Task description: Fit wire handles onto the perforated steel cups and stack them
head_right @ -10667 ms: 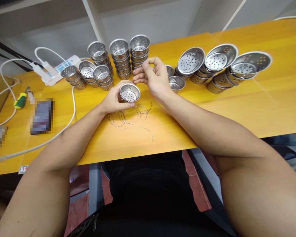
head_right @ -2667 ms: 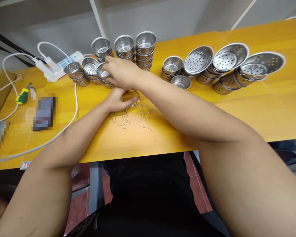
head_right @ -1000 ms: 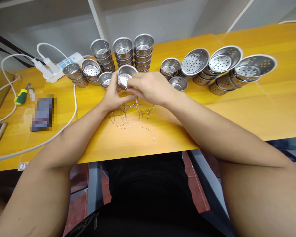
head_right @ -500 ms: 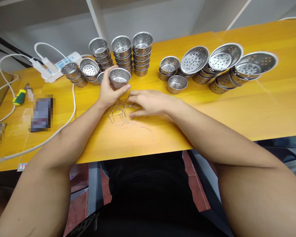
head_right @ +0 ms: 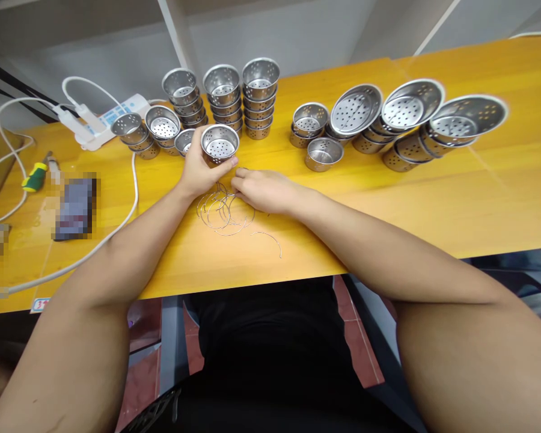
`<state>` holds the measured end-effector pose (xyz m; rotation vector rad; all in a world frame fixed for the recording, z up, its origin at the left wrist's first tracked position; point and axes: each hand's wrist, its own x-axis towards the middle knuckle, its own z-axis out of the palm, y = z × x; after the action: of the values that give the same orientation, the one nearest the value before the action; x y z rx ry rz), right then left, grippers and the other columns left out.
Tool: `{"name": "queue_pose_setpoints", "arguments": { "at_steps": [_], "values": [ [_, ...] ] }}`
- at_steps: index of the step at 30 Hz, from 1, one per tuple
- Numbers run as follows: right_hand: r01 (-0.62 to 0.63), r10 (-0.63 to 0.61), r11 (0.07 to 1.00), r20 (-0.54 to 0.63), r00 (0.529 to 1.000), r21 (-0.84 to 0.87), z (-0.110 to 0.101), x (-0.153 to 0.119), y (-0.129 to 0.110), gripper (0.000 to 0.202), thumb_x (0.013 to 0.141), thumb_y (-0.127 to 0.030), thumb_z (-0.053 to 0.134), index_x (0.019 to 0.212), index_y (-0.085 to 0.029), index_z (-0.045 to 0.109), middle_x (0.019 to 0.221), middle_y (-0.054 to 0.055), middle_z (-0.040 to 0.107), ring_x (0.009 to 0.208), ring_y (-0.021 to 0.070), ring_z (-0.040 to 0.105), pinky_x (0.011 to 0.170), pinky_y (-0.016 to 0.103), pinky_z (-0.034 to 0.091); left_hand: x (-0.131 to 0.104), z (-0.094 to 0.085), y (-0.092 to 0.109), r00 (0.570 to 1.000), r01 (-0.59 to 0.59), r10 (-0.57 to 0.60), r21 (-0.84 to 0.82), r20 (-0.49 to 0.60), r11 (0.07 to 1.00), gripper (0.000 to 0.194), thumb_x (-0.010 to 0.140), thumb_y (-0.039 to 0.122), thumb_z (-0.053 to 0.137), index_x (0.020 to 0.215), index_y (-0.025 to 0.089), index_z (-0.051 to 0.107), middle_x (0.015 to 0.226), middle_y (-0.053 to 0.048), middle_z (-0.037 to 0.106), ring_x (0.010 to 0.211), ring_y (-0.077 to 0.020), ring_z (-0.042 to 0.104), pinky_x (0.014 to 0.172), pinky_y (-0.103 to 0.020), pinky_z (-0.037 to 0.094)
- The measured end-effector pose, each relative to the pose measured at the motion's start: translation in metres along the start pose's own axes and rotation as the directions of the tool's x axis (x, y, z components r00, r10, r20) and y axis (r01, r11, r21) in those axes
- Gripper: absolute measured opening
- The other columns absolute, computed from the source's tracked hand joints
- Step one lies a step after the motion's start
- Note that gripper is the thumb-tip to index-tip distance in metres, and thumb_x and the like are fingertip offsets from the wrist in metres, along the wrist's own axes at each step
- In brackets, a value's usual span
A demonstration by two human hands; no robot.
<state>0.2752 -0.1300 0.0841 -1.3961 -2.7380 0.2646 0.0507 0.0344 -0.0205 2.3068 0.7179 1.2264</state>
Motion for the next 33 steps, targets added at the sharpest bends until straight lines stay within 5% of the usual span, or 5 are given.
{"name": "queue_pose_setpoints", "arguments": {
  "at_steps": [9, 14, 19, 33],
  "values": [
    [0.022, -0.017, 0.998, -0.063, 0.998, 0.066, -0.007, -0.009, 0.016, 0.019, 0.126, -0.026, 0.059, 0.129, -0.017, 0.075, 0.131, 0.019, 0.085, 0.096, 0.0288, 0.074, 0.083, 0.039, 0.049, 0.006, 0.005, -0.023, 0.994, -0.082, 0.076, -0.085, -0.072, 0.993, 0.110, 0.096, 0.102, 0.089, 0.170, 0.033, 0.047, 0.161, -0.013, 0.071, 0.154, -0.0362, 0.079, 0.142, -0.056, 0.062],
    [0.158, -0.130, 0.978, -0.199, 0.971, 0.134, -0.005, -0.013, 0.031, 0.023, 0.124, -0.024, 0.058, 0.132, -0.019, 0.079, 0.138, 0.018, 0.085, 0.109, 0.0303, 0.077, 0.095, 0.040, 0.055, 0.006, 0.004, -0.025, 0.995, -0.094, 0.090, -0.090, -0.048, 0.991, 0.111, 0.096, 0.100, 0.092, 0.172, 0.034, 0.045, 0.161, -0.012, 0.070, 0.157, -0.0369, 0.077, 0.146, -0.059, 0.057],
    [0.237, -0.197, 0.964, -0.272, 0.942, 0.120, -0.002, -0.013, 0.039, 0.018, 0.121, -0.023, 0.061, 0.125, -0.021, 0.078, 0.132, 0.015, 0.084, 0.102, 0.0271, 0.073, 0.090, 0.037, 0.050, 0.008, 0.006, -0.027, 0.992, -0.112, 0.105, -0.101, -0.072, 0.989, 0.115, 0.093, 0.102, 0.093, 0.172, 0.033, 0.044, 0.160, -0.012, 0.070, 0.155, -0.0368, 0.078, 0.146, -0.059, 0.058],
    [0.273, -0.220, 0.955, -0.350, 0.911, 0.111, -0.003, -0.014, 0.033, 0.015, 0.120, -0.027, 0.061, 0.120, -0.020, 0.075, 0.121, 0.013, 0.081, 0.091, 0.0237, 0.065, 0.083, 0.036, 0.045, 0.009, 0.002, -0.021, 0.992, -0.094, 0.088, -0.070, -0.094, 0.993, 0.116, 0.088, 0.105, 0.095, 0.167, 0.032, 0.052, 0.157, -0.012, 0.075, 0.152, -0.0374, 0.081, 0.144, -0.062, 0.061]
  ]
}}
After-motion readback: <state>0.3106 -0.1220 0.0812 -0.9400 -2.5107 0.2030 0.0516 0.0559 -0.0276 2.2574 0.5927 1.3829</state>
